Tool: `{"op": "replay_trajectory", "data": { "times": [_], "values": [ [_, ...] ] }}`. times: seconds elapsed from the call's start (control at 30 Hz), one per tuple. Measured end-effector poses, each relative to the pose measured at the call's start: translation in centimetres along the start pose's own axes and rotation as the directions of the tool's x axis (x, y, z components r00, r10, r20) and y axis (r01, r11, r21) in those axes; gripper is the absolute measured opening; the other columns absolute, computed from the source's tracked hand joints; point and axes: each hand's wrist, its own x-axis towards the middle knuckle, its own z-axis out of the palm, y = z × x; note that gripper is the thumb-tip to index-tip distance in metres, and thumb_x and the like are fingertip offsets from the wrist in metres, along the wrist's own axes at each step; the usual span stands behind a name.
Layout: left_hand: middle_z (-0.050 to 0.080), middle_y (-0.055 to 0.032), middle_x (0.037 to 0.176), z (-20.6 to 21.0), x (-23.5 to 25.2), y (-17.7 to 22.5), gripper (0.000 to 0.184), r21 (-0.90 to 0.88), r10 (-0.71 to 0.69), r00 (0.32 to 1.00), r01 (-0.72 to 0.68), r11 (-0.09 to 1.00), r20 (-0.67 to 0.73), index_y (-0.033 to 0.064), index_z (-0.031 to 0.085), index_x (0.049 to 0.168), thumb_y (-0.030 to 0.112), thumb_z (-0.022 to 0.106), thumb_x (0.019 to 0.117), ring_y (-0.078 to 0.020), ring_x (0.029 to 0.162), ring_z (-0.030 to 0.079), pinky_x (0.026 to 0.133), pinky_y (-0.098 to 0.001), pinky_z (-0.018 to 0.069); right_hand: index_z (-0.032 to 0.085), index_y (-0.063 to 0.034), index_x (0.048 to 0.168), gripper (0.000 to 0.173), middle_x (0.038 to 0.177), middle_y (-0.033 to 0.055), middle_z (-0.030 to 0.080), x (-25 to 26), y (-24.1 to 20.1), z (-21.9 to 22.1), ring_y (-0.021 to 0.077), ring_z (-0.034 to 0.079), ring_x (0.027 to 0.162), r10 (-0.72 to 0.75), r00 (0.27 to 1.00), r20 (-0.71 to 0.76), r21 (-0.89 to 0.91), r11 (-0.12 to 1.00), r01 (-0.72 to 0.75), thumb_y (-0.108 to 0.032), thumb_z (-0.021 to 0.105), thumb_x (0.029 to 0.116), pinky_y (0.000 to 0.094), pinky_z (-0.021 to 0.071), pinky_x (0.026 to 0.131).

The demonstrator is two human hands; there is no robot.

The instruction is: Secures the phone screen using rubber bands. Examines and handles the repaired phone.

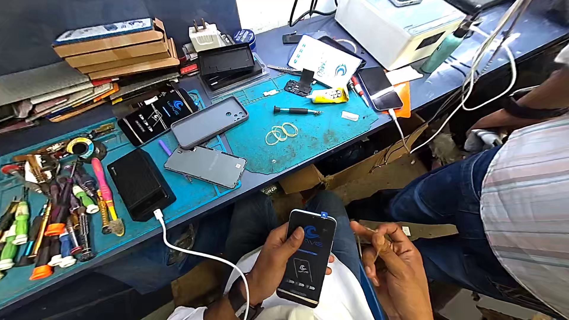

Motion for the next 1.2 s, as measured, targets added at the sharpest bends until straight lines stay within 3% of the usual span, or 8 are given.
{"op": "replay_trajectory", "data": {
  "times": [0.1,0.2,0.33,0.67,0.8,0.87,0.97,1.2],
  "values": [
    [0.074,-0.0131,0.107,0.1,-0.1,-0.2,0.029,0.303,0.147,0.989,-0.148,0.941,0.025,-0.002,0.062,0.121,0.02,0.047,0.1089,-0.022,0.096,0.074,0.088,-0.0408,0.0631,0.076,-0.0078,0.104,0.019,0.105,0.0131,0.077,-0.5,-0.2,0.9,0.0087,0.065,0.054,-0.164,0.979,0.122,-0.296,0.935,0.194,-0.024,0.068,0.0985,0.0192,0.0512,0.044],
    [0.074,-0.0048,0.104,0.3,-0.2,-0.3,0.025,0.502,0.249,0.963,-0.266,0.823,0.102,-0.002,0.065,0.117,0.016,0.05,0.1075,-0.01,0.097,0.071,0.089,-0.03,0.0605,0.077,-0.0067,0.119,0.03,0.095,0.0086,0.077,-1.1,-0.6,2.2,0.0107,0.067,0.06,-0.179,0.961,0.21,-0.411,0.876,0.253,-0.017,0.077,0.091,0.0227,0.0576,0.051],
    [0.073,-0.0073,0.104,0.3,-0.3,-0.4,0.023,0.541,0.285,0.951,-0.303,0.784,0.119,-0.003,0.065,0.116,0.014,0.053,0.1059,-0.0123,0.097,0.071,0.088,-0.0306,0.0606,0.078,-0.0049,0.111,0.024,0.079,0.0056,0.075,-1.5,-0.4,2.5,0.0108,0.067,0.058,-0.206,0.954,0.216,-0.448,0.848,0.285,-0.015,0.079,0.0886,0.023,0.0583,0.051],
    [0.075,-0.0069,0.098,0.2,0.0,-0.4,0.019,0.597,0.225,0.971,-0.229,0.769,0.084,-0.0009,0.07,0.11,0.013,0.059,0.103,-0.0119,0.091,0.072,0.083,-0.029,0.0615,0.077,0.0006,0.1,0.016,0.075,0.0067,0.075,-2.7,1.4,2.4,0.0112,0.068,0.056,-0.271,0.955,0.122,-0.415,0.86,0.297,-0.009,0.078,0.0871,0.0228,0.0583,0.05],
    [0.074,-0.0023,0.091,-1.3,1.0,1.1,0.019,0.729,0.087,0.994,-0.108,0.676,0.066,0.0064,0.072,0.103,0.022,0.061,0.1025,-0.0099,0.085,0.071,0.079,-0.029,0.0606,0.07,-0.0151,0.129,0.045,0.104,-0.0019,0.076,-1.6,1.5,-0.5,0.0094,0.069,0.075,-0.149,0.934,0.325,-0.625,0.707,0.33,-0.036,0.078,0.0897,0.026,0.0593,0.062],
    [0.073,0.0011,0.09,-1.8,1.7,2.4,0.022,0.829,-0.044,0.996,-0.036,0.558,0.073,0.0115,0.073,0.103,0.03,0.06,0.1032,-0.0074,0.085,0.07,0.079,-0.0285,0.0589,0.056,-0.023,0.146,0.07,0.135,-0.0039,0.065,-0.8,0.9,-1.5,0.0105,0.068,0.109,-0.05,0.882,0.468,-0.72,0.557,0.414,-0.051,0.079,0.0855,0.0332,0.0616,0.087],
    [0.069,0.0018,0.087,-1.5,2.7,3.8,0.027,0.947,-0.248,0.961,-0.034,0.319,0.118,0.014,0.071,0.105,0.036,0.056,0.1047,-0.0071,0.081,0.065,0.076,-0.0312,0.0537,0.033,-0.0192,0.158,0.099,0.16,-0.0028,0.041,-0.4,0.1,-0.9,0.0132,0.045,0.143,0.095,0.798,0.596,-0.782,0.295,0.549,-0.053,0.082,0.0784,0.0417,0.0469,0.113],
    [0.066,-0.0064,0.085,0.2,3.4,4.8,0.03,0.987,-0.467,0.872,-0.104,0.124,0.15,0.0078,0.07,0.105,0.034,0.055,0.1053,-0.0182,0.08,0.063,0.074,-0.0412,0.0512,0.036,-0.0156,0.156,0.107,0.165,0.0,0.034,0.3,1.0,0.6,0.0147,0.034,0.151,0.167,0.669,0.724,-0.687,0.099,0.719,-0.044,0.09,0.0678,0.0488,0.0322,0.122]
  ]
}}
